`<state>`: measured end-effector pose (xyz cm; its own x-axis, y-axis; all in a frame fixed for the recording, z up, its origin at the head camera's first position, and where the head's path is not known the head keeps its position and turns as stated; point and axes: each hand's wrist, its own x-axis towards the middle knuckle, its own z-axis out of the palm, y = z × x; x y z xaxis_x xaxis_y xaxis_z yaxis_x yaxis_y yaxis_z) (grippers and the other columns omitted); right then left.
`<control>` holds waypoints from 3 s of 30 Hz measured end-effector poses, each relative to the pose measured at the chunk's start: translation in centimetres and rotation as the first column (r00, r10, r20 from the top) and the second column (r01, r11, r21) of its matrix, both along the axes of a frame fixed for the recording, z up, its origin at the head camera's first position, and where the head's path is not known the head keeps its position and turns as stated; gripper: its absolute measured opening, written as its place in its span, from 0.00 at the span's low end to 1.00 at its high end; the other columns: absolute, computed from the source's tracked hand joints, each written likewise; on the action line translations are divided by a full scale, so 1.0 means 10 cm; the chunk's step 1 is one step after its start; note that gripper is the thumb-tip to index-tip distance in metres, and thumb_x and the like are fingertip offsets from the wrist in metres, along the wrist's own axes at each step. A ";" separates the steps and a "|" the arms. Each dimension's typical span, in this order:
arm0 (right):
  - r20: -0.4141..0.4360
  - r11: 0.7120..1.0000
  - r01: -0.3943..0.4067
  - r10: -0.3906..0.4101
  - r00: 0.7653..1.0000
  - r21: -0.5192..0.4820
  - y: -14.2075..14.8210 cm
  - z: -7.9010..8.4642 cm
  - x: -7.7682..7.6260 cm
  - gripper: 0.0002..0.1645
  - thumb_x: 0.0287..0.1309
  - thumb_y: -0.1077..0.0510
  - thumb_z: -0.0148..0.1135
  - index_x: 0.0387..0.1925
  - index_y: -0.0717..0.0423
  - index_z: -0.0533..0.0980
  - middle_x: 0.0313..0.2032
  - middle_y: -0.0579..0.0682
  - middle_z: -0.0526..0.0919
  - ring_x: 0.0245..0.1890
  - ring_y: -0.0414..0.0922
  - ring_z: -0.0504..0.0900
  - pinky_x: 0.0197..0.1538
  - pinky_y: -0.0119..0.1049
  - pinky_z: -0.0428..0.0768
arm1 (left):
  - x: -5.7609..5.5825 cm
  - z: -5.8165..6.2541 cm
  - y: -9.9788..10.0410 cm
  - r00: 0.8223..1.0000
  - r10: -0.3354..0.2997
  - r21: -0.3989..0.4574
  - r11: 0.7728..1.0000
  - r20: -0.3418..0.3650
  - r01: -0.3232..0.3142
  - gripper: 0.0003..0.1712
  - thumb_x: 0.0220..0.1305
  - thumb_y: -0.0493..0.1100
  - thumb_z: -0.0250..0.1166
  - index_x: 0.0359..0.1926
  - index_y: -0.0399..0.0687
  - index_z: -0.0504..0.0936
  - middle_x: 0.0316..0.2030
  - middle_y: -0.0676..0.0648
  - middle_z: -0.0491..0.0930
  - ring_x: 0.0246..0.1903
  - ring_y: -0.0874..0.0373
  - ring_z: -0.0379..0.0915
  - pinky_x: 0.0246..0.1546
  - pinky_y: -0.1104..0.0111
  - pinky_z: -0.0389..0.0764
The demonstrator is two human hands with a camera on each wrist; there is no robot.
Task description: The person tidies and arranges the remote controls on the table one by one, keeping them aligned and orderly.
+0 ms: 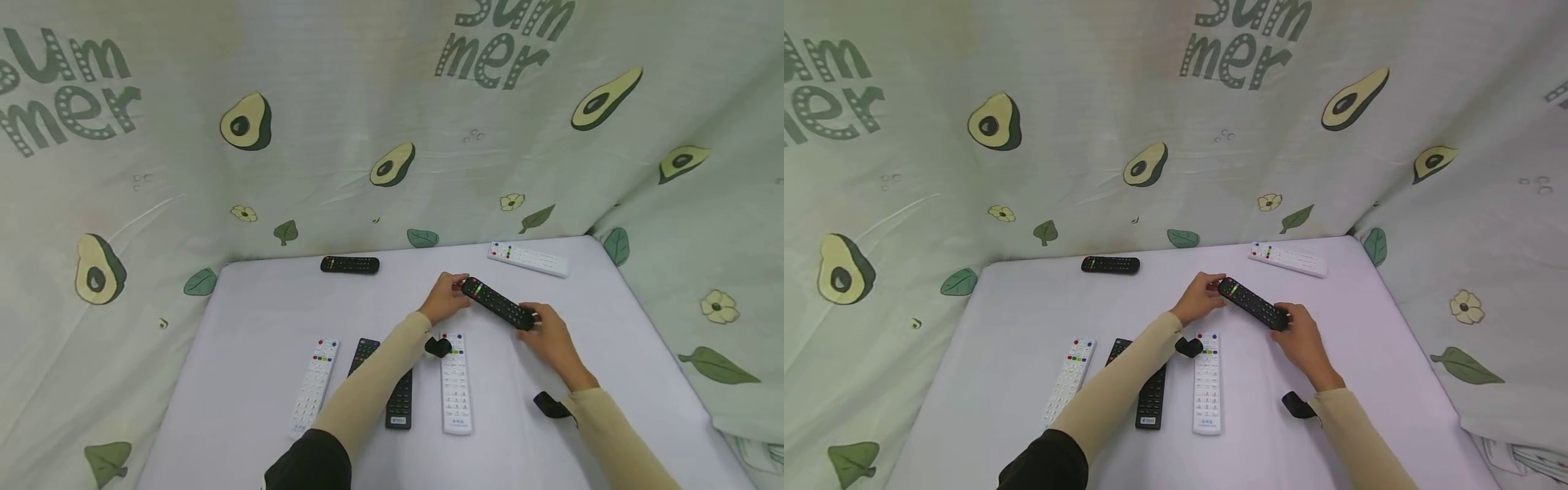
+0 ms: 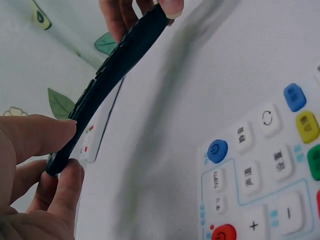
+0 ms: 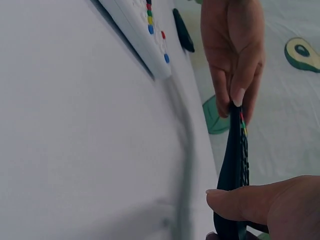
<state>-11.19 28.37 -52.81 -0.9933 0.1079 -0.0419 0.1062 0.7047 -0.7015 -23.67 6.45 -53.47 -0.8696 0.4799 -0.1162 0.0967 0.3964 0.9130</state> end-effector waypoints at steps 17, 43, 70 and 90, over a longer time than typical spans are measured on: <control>0.078 0.995 -0.093 0.091 0.993 0.027 -0.21 0.04 0.53 0.44 0.47 0.67 0.81 0.66 0.72 0.71 0.51 0.69 0.79 0.48 0.61 0.82 0.49 0.55 0.83 | 0.21 0.04 -0.15 0.970 -0.244 -0.140 0.961 -0.018 0.239 0.34 0.64 0.26 0.70 0.71 0.40 0.76 0.60 0.42 0.75 0.54 0.58 0.79 0.52 0.78 0.80; 0.257 0.993 -0.117 0.112 0.960 0.002 -0.36 0.07 0.81 0.57 0.39 0.70 0.82 0.70 0.75 0.62 0.44 0.62 0.82 0.39 0.48 0.83 0.41 0.48 0.85 | 0.45 0.17 0.16 0.905 -0.411 -0.380 0.859 -0.112 0.343 0.30 0.63 0.30 0.73 0.66 0.45 0.81 0.57 0.46 0.79 0.58 0.60 0.76 0.64 0.77 0.72; 0.302 0.982 -0.154 0.116 0.946 0.107 -0.56 0.02 0.87 0.60 0.39 0.64 0.86 0.69 0.82 0.61 0.44 0.63 0.81 0.43 0.50 0.81 0.49 0.55 0.84 | 0.53 0.06 0.21 0.846 -0.515 -0.535 0.758 -0.138 0.374 0.31 0.64 0.30 0.72 0.67 0.46 0.81 0.59 0.47 0.81 0.62 0.60 0.75 0.66 0.78 0.71; 0.298 0.937 -0.284 0.218 0.930 0.203 -0.36 0.15 0.81 0.63 0.48 0.45 0.85 0.70 0.81 0.62 0.47 0.66 0.78 0.45 0.57 0.82 0.51 0.59 0.84 | 0.36 0.19 -0.16 0.894 -0.426 -0.421 0.842 -0.138 0.337 0.26 0.73 0.35 0.64 0.70 0.47 0.79 0.63 0.47 0.79 0.65 0.55 0.72 0.68 0.70 0.71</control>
<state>-3.07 24.81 -51.31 -0.9441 -0.1036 -0.3129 0.0631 0.8750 -0.4801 -20.06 4.84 -51.57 -0.6500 0.7367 -0.1864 0.4898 0.5937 0.6385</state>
